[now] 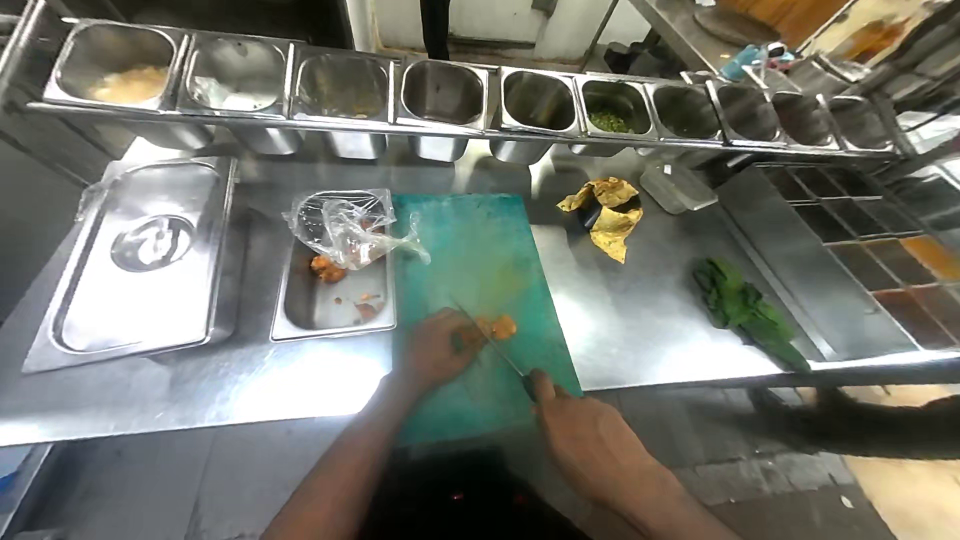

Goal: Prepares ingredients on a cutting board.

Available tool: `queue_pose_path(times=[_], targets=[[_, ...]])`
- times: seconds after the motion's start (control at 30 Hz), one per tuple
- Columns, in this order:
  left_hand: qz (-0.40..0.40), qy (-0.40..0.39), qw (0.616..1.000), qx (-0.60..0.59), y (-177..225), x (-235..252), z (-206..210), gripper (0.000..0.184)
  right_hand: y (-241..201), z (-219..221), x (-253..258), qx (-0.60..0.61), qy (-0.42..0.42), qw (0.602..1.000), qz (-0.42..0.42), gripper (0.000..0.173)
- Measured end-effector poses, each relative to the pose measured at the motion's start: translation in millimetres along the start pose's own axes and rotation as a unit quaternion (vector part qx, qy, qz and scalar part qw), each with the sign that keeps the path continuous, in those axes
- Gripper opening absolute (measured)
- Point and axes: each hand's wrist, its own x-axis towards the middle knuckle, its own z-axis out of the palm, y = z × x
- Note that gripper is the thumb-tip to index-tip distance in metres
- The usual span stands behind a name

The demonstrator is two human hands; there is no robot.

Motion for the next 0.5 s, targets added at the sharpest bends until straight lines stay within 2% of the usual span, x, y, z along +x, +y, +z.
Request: queue_pose_path(times=[0.13,0.23,0.33,0.5], targets=[[-0.006,0.012,1.0,0.005,0.7,1.5,2.4,0.029,-4.0,-4.7,23.8,0.011,-0.048,0.999,0.005,0.042],[0.003,0.025,1.0,0.002,-1.0,-1.6,7.0,0.028,-11.1,5.3,55.1,0.058,-0.044,0.997,-0.009,0.041],[-0.008,0.002,1.0,0.012,2.6,-9.5,8.5,0.031,-14.3,0.0,71.0,0.073,-0.032,0.996,-0.029,0.039],[-0.05,-0.033,0.998,0.0,3.4,-14.0,2.4,0.06,6.9,5.2,56.3,0.187,0.055,0.979,-0.051,0.047]])
